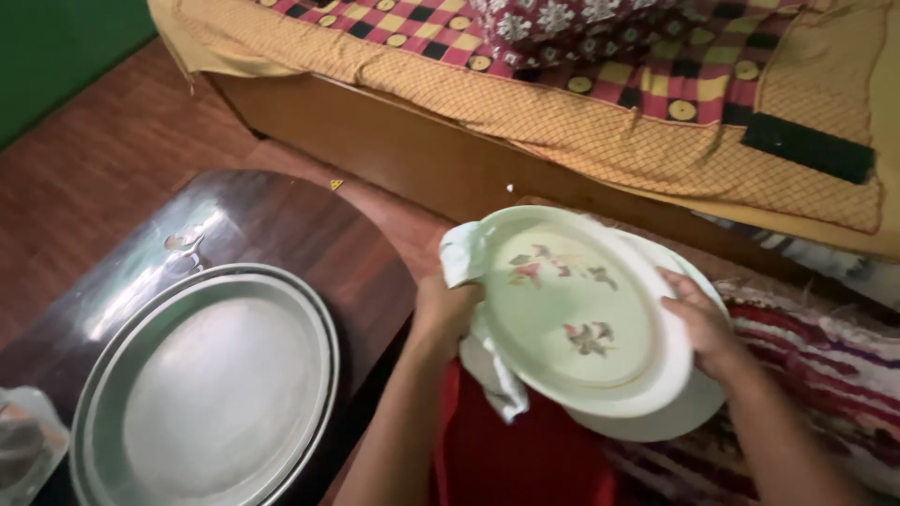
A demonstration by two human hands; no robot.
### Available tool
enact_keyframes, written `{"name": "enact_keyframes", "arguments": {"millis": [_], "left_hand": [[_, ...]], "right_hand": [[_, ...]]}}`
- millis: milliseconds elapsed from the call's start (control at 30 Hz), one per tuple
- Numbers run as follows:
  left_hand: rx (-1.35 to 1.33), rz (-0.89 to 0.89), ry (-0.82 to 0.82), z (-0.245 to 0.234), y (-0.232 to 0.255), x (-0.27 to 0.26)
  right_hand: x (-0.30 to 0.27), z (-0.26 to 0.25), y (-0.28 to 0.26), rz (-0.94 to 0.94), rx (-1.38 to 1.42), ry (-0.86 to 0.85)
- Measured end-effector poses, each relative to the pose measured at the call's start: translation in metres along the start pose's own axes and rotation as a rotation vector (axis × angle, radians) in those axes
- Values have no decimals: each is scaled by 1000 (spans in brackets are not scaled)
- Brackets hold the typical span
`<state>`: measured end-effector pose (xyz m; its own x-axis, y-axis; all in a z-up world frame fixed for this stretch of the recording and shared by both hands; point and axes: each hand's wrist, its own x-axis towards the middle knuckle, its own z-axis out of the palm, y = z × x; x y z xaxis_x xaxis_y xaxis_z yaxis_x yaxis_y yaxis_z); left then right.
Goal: The person wipes several plates and a metal tray with a white cloth on a low wooden table. The person handles each item one at a time, turning them over to wipe both sides, then stacks the cleaned items on the right side of the table.
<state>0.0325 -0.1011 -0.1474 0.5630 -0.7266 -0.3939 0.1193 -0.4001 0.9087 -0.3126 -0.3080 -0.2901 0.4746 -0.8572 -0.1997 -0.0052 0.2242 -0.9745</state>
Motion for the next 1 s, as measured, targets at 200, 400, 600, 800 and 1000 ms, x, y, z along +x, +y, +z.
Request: {"name": "enact_keyframes", "arguments": {"millis": [200, 400, 600, 800, 1000], "left_hand": [[277, 429, 282, -29, 72, -58], [464, 530, 400, -24, 90, -64], [423, 612, 417, -41, 93, -70], [504, 538, 423, -35, 85, -54], [485, 240, 237, 35, 15, 14]], "right_hand": [[-33, 51, -71, -96, -1060, 600], [-8, 37, -33, 39, -1073, 570], [15, -13, -3, 5, -835, 704], [6, -68, -54, -204, -635, 887], [-21, -5, -118, -17, -508, 761]]}}
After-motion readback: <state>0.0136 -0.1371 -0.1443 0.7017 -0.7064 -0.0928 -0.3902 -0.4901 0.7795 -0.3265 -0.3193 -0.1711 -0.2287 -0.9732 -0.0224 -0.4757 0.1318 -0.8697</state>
